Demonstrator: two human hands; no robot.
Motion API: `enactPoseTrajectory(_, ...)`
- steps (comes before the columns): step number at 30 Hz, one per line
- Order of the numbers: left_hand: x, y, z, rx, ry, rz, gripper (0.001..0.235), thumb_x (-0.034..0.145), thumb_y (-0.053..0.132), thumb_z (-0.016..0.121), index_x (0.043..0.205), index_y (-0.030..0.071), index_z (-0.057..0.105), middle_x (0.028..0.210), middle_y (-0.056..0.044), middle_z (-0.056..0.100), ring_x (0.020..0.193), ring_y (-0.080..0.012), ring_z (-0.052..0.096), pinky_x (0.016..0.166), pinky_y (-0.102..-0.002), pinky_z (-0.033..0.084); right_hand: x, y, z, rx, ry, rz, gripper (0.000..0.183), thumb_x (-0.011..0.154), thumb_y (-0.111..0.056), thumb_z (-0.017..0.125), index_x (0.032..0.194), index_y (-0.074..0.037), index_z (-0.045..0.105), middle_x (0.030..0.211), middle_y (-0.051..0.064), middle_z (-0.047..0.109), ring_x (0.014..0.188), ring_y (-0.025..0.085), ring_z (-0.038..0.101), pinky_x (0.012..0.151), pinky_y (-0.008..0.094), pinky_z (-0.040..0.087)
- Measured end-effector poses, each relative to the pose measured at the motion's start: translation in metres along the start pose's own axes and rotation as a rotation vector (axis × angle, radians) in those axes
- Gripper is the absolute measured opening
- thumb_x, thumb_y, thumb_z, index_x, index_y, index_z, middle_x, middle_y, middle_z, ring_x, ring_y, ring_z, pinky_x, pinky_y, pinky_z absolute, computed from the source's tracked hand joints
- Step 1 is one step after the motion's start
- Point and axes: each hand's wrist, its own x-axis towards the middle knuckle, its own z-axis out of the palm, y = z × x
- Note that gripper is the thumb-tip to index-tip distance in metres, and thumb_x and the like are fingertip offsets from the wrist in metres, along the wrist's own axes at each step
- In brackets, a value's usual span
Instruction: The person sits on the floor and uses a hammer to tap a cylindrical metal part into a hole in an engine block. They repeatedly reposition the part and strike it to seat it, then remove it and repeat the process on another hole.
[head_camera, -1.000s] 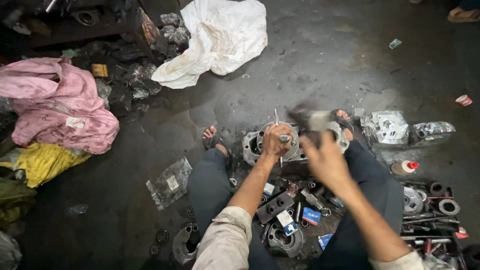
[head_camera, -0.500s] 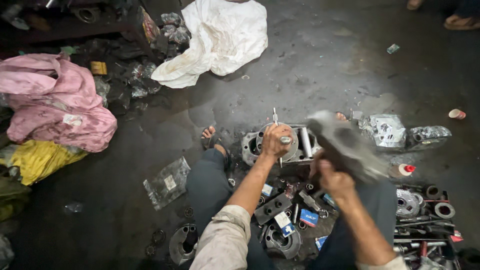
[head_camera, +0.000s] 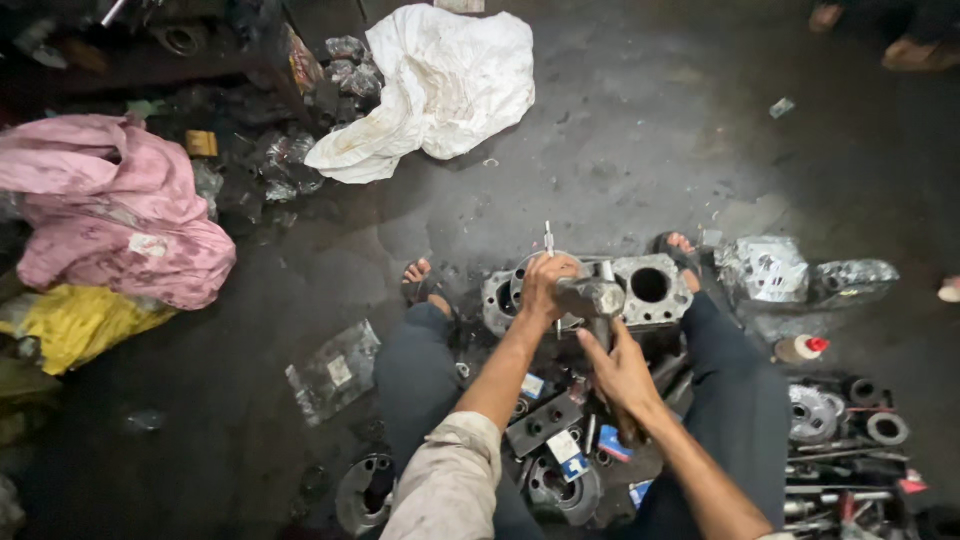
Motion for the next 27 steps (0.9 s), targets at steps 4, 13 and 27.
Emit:
enactPoseTrajectory(4, -0.006, 0.001, 0.005, 0.085, -0.025, -0.017, 0.006, 0.075, 0.018, 0.069, 0.077, 0.014, 0.072, 0.099, -0.001, 0.073, 0.093, -0.0261, 0.066, 0.086, -0.043, 0.050, -0.005, 0.006, -0.019, 0.195, -0.021, -0.004, 0.036, 0.092, -0.035, 0.069, 0.109, -0.005, 0.058, 0.058, 0.004, 0.059, 0.040, 0.017, 0.052, 0.037, 0.033, 0.041)
enactPoseTrajectory(13, -0.002, 0.008, 0.003, -0.045, -0.015, -0.078, 0.016, 0.076, 0.018, 0.064, 0.062, 0.019, 0.072, 0.094, 0.002, 0.073, 0.087, -0.0238, 0.065, 0.083, -0.041, 0.049, 0.009, -0.037, -0.075, 0.058, 0.068, -0.583, 0.043, 0.108, -0.047, 0.054, 0.093, -0.007, 0.056, 0.072, 0.002, 0.058, 0.069, 0.014, 0.059, 0.066, 0.031, 0.048)
enactPoseTrajectory(27, -0.003, 0.012, -0.010, -0.020, -0.044, -0.084, 0.020, 0.065, 0.017, 0.079, 0.085, 0.014, 0.075, 0.098, -0.003, 0.072, 0.096, -0.0280, 0.065, 0.087, -0.044, 0.050, 0.021, -0.008, -0.009, 0.202, -0.061, 0.113, 0.048, 0.096, -0.036, 0.062, 0.127, -0.002, 0.050, 0.060, 0.005, 0.054, 0.037, 0.015, 0.049, 0.033, 0.031, 0.039)
